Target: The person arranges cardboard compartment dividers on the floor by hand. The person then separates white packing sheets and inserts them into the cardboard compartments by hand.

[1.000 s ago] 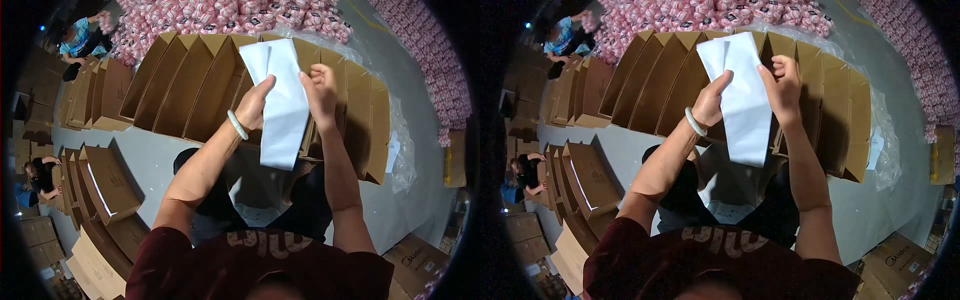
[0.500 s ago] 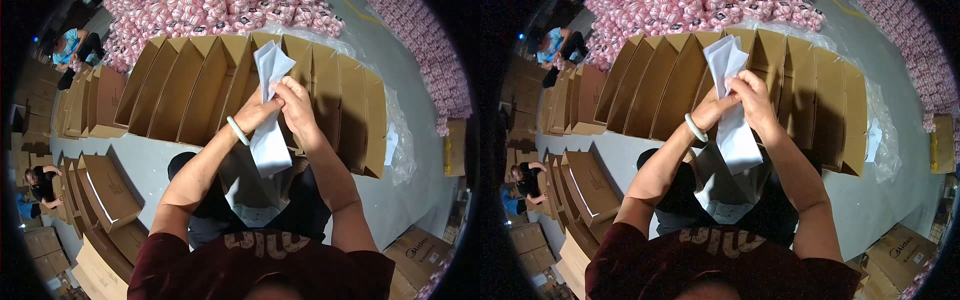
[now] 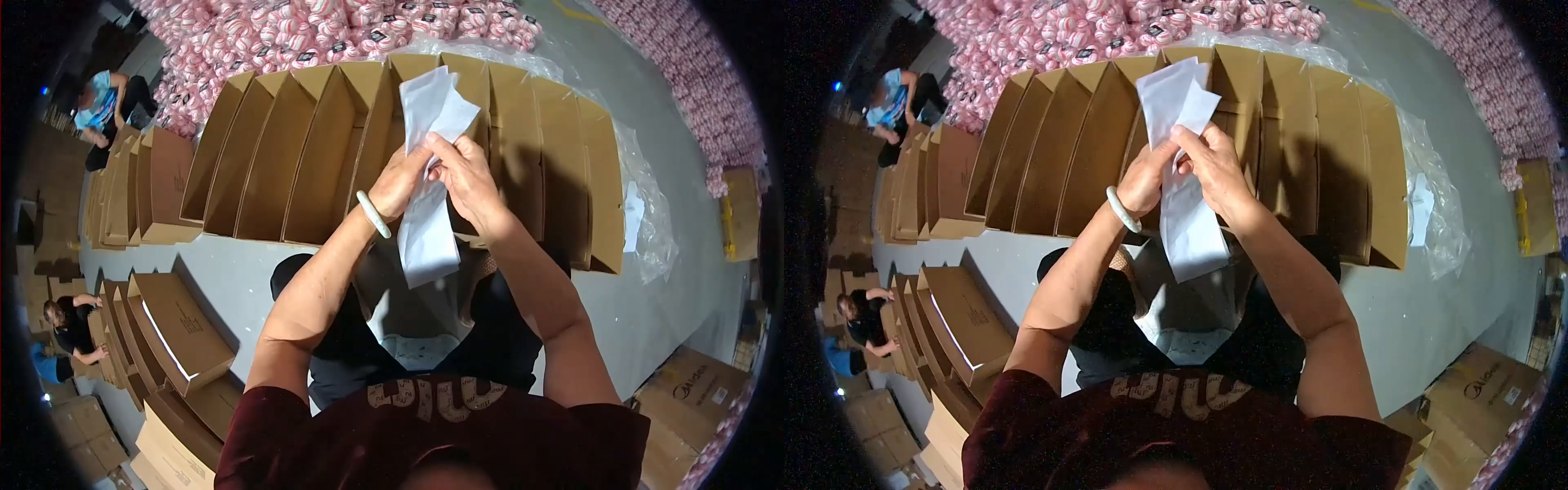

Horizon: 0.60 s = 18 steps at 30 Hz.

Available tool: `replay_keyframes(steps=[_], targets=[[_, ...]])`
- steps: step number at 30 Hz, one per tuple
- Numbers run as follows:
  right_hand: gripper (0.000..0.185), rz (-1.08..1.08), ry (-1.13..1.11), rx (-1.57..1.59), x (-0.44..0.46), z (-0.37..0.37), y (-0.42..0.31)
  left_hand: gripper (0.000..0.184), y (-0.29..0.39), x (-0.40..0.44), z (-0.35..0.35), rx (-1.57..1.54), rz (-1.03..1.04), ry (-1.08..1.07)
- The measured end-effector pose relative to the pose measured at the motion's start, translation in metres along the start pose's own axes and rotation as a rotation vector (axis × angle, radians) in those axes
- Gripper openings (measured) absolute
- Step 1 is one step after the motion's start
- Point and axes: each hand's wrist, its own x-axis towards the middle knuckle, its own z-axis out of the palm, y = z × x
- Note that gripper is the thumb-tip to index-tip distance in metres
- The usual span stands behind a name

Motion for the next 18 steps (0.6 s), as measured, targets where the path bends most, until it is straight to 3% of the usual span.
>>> replay_keyframes(steps=[2,4,5,6,7,8,9,10,11,13,15,16,18], targets=[[0.02,-0.008,0.026,0.183,0.002,-0.009,-0.004,0.038,0.002,-0.002,-0.004,-0.048,-0.067,0.055],[0.023,-0.151,0.071,0.282,-0.002,-0.029,-0.024,0.035,0.014,-0.003,-0.006,-0.042,-0.034,0.182],[0.025,-0.187,0.11,0.32,-0.004,-0.042,-0.038,0.035,0.016,0.0,-0.01,-0.224,-0.077,0.265],[0.021,-0.281,0.173,0.278,-0.015,-0.046,-0.062,0.037,0.011,0.007,-0.032,-0.277,-0.055,0.3],[0.019,-0.342,0.355,0.004,-0.028,-0.066,-0.072,0.038,0.028,0.004,-0.026,-0.314,-0.05,0.334],[0.016,-0.396,0.405,-0.121,-0.036,-0.088,-0.067,0.038,0.021,-0.002,-0.071,-0.398,-0.059,0.322],[0.014,-0.444,0.464,-0.25,-0.045,-0.111,-0.06,0.038,0.027,-0.005,-0.072,-0.389,-0.034,0.392],[0.013,-0.487,0.531,-0.377,-0.053,-0.134,-0.054,0.038,0.028,-0.007,-0.081,-0.449,-0.032,0.3],[0.014,-0.432,0.415,-0.106,-0.078,-0.129,-0.079,0.038,0.028,-0.006,-0.089,-0.501,-0.024,0.217],[0.015,-0.185,0.629,-0.075,-0.086,-0.207,-0.082,0.037,0.028,-0.009,-0.098,-0.528,-0.081,0.248],[0.02,-0.136,0.796,-0.125,-0.087,-0.264,-0.082,0.037,0.024,-0.013,-0.104,-0.519,-0.112,0.282],[0.023,-0.155,0.857,-0.13,-0.091,-0.258,-0.091,0.037,0.026,-0.018,-0.101,-0.475,-0.119,0.356],[0.027,-0.1,0.86,-0.299,-0.097,-0.316,-0.093,0.037,0.023,-0.028,-0.114,-0.433,-0.119,0.414]])
